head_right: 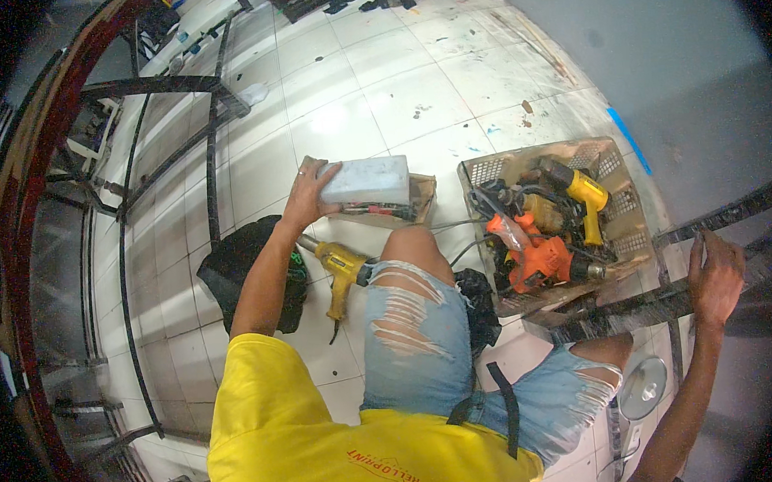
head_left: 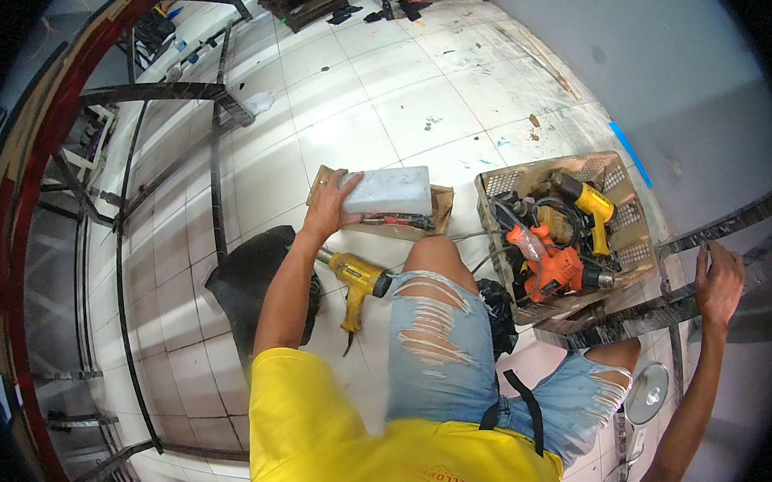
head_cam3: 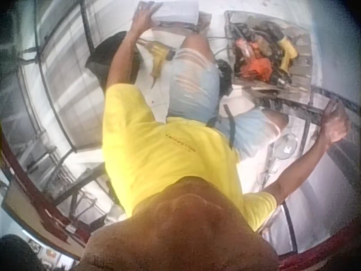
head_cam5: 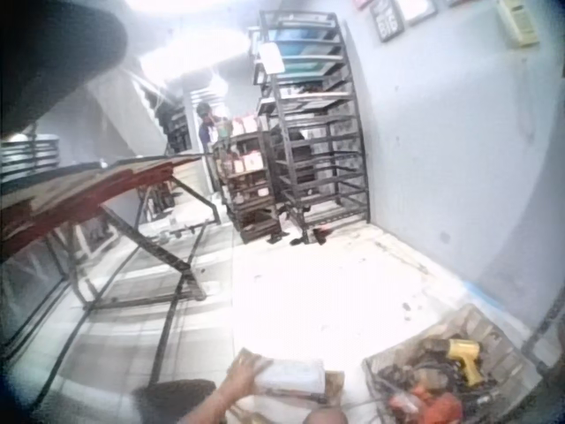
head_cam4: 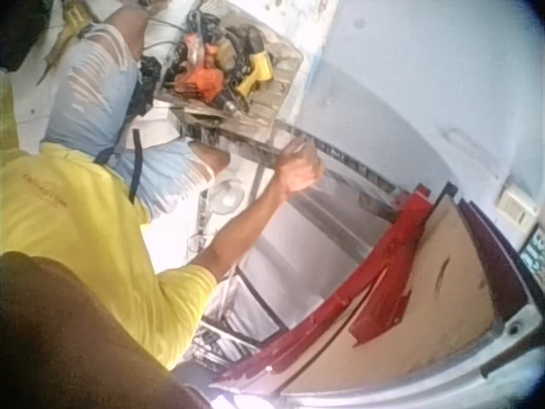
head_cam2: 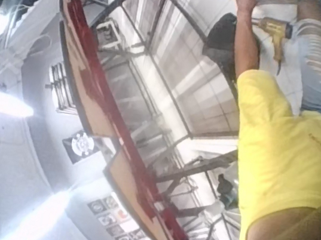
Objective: The person picks up heat guns from a crate, removes plastic wrapping from one, and places the items into a smaller cardboard box.
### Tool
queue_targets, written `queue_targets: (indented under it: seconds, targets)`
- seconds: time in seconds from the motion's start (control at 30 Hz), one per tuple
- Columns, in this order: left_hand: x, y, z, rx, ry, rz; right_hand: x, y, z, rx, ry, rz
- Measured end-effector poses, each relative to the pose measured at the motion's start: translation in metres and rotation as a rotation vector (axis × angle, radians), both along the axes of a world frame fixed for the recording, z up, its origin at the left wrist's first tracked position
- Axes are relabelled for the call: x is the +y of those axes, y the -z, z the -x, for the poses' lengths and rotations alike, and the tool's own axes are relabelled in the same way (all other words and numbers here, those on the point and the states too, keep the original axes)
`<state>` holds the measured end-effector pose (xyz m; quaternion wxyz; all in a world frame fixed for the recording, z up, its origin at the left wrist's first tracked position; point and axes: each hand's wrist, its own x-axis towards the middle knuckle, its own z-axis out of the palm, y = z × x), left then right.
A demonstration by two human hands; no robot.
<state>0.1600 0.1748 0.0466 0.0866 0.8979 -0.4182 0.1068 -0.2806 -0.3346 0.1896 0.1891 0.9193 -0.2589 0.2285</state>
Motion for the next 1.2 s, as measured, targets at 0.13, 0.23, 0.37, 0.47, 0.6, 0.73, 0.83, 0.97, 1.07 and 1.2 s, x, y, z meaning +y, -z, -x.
queue_targets:
  seconds: [0.13, 0.23, 0.37, 0.47, 0.6, 0.73, 0.83, 0.97, 1.07, 1.2]
  targets:
    - [0.007, 0.001, -0.017, 0.19, -0.035, 0.143, -0.007, 0.002, 0.002, 0.026, 0.001, 0.015]
    - [0.011, 0.003, -0.02, 0.596, -0.104, 0.356, -0.007, 0.002, 0.002, 0.028, 0.011, 0.024]
    - [0.021, 0.005, -0.034, 0.941, -0.254, 0.476, -0.008, 0.005, 0.004, -0.039, -0.091, 0.078]
    - [0.032, 0.014, -0.042, 1.128, -0.275, 0.657, -0.009, 0.006, 0.003, -0.038, -0.093, 0.081]
    - [0.043, 0.032, -0.046, 1.486, -0.201, 0.911, -0.011, 0.006, 0.003, -0.058, -0.113, 0.066]
    - [0.047, 0.041, -0.042, 1.585, -0.223, 1.034, -0.012, 0.005, 0.005, -0.05, -0.119, 0.082]
    - [0.059, 0.049, -0.043, 1.621, -0.111, 0.995, -0.01, 0.005, 0.001, -0.051, -0.118, 0.09]
    - [0.038, 0.045, -0.02, 1.5, -0.036, 1.111, -0.014, 0.008, 0.006, -0.059, -0.08, 0.09]
    - [0.044, 0.038, -0.009, 1.532, -0.093, 1.171, 0.005, -0.004, -0.004, 0.059, 0.13, -0.075]
    - [0.045, 0.011, 0.002, 1.448, -0.289, 1.314, -0.011, 0.004, 0.006, 0.012, 0.009, 0.007]
